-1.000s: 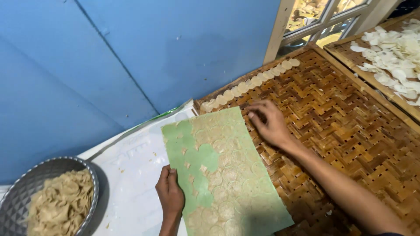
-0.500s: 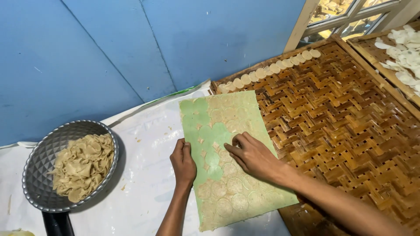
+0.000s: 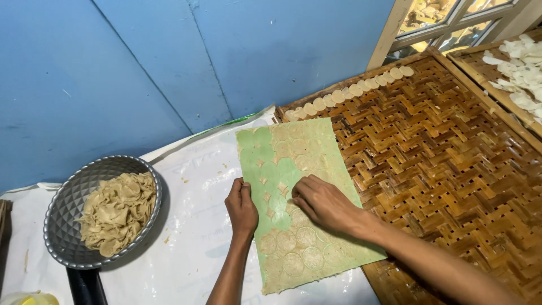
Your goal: Cutting circular shapes from a green dough sheet and placing them onto a bamboo drying tray.
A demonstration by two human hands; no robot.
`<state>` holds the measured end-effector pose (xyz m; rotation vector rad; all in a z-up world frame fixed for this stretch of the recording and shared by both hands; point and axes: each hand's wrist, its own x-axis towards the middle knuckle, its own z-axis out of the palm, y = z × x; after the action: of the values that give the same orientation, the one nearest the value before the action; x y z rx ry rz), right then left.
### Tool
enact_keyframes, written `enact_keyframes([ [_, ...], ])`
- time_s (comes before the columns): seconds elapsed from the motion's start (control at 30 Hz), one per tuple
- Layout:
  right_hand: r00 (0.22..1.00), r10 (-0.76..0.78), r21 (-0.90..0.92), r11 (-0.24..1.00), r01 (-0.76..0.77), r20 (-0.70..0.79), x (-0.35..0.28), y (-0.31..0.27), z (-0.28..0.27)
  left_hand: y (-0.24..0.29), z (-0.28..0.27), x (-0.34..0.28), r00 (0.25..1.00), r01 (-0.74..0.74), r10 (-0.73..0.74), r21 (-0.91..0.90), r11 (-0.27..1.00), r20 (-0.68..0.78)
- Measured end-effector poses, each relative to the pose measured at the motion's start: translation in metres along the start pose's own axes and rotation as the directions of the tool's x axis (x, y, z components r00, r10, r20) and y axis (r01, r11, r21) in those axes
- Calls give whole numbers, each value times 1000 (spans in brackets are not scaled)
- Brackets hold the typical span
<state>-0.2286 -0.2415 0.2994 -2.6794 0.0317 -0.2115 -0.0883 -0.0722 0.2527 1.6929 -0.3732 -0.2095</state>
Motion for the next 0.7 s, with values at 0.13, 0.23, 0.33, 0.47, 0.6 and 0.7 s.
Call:
enact_keyframes([
  [0.13, 994, 113, 91, 989, -113, 7, -3, -11, -17, 6, 1, -1, 1000, -2, 2, 6, 1000, 4],
  [0.23, 962, 271, 295, 917, -267, 28, 0, -21, -30, 11, 0, -3, 1000, -1, 1, 3, 1000, 0],
  [0.33, 971, 239, 324, 918, -229, 6, 3, 0, -18, 14, 0, -4, 1000, -3, 3, 13, 1000, -1],
  [0.47, 964, 260, 349, 900, -261, 51, 3, -11, -37, 11, 1, -2, 1000, -4, 4, 0, 1000, -2],
  [0.6, 960, 232, 352, 895, -275, 160, 1, -19, -57, 14, 0, -4, 1000, 10, -10, -1, 1000, 3],
  [0.7, 959, 225, 245, 933, -263, 173, -1, -10, -47, 14, 1, -4, 1000, 13, -13, -2, 1000, 6],
])
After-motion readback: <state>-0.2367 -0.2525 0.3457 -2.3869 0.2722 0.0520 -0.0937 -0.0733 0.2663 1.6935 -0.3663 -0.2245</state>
